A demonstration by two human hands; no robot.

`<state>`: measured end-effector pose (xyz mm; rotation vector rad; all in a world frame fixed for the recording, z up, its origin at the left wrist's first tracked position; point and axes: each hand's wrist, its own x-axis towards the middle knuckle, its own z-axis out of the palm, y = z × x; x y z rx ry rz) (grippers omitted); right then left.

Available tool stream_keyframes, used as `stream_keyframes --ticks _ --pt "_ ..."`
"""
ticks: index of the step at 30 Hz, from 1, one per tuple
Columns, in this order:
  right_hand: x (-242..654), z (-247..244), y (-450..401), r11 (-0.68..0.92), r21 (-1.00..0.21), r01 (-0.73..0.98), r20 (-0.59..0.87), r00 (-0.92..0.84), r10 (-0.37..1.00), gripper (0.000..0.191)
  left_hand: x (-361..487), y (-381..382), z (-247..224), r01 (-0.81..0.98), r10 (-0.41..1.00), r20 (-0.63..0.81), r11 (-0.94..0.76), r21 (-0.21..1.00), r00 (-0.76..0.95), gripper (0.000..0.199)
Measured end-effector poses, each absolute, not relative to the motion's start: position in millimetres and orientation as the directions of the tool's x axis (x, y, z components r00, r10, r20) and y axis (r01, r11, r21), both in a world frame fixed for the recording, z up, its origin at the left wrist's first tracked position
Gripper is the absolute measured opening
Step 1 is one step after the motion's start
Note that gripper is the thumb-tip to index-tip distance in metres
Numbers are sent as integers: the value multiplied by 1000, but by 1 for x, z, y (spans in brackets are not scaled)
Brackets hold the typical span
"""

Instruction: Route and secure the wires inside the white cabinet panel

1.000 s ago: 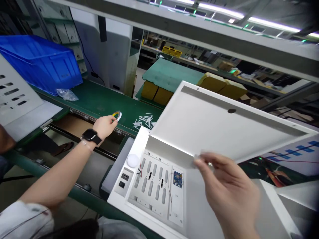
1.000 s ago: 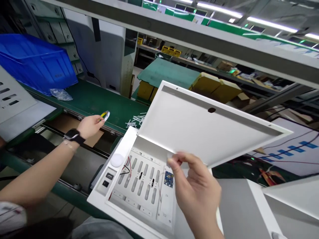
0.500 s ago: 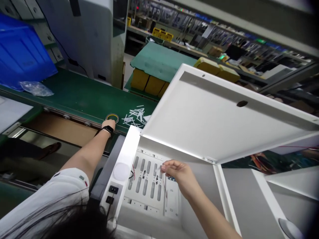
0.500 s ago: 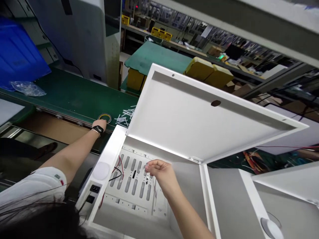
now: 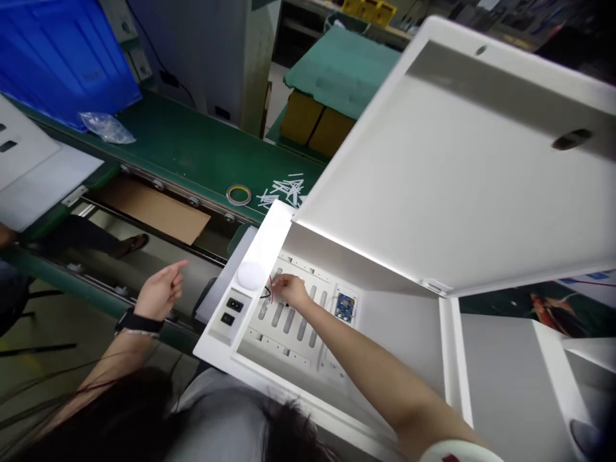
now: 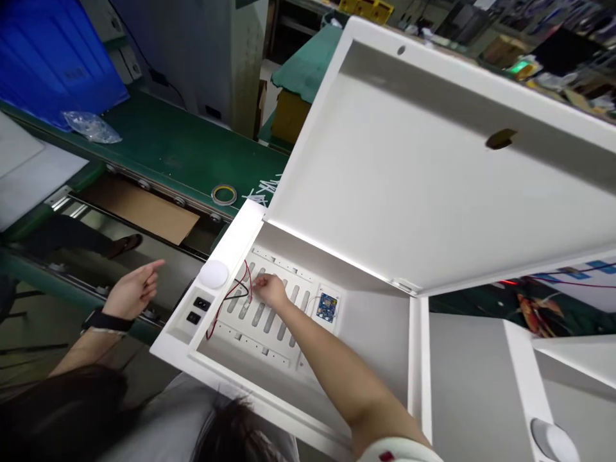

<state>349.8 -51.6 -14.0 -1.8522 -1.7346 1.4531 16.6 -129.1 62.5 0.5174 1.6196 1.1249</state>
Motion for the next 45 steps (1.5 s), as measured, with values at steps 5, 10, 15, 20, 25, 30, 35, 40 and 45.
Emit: stream_keyframes --ticks 5,10,15,20,25,30,35,40,45 --pt "340 -36 -48 -334 -780 529 -512 -232 827 23 33 -226 59 -388 630 -662 537 749 -406 47" --pt "342 -36 -44 -362 -773 520 -546 -256 798 21 62 -264 39 -416 519 -722 592 690 -457 34" --pt "344 -37 -44 -330 -790 516 -529 -302 793 21 74 -270 26 -395 483 -749 644 655 -454 32" --pt "340 -31 -50 -250 -763 596 -488 -277 828 24 76 -270 23 -373 471 -755 669 643 -457 33" --pt "334 -15 -56 -142 -714 686 -406 -240 882 19 77 -270 23 -378 458 -764 678 631 -454 34" --pt "332 -11 -58 -101 -690 716 -386 -247 889 17 77 -270 27 -372 466 -768 684 628 -440 34" --pt "330 -9 -58 -99 -661 744 -399 -237 886 14 75 -268 22 -339 467 -762 700 628 -448 34" --pt "326 -6 -60 -87 -638 765 -392 -226 892 14 73 -267 18 -317 484 -761 709 631 -432 34" --pt "321 -6 -64 -38 -548 836 -364 -197 910 17 72 -266 17 -295 508 -752 707 643 -420 34"
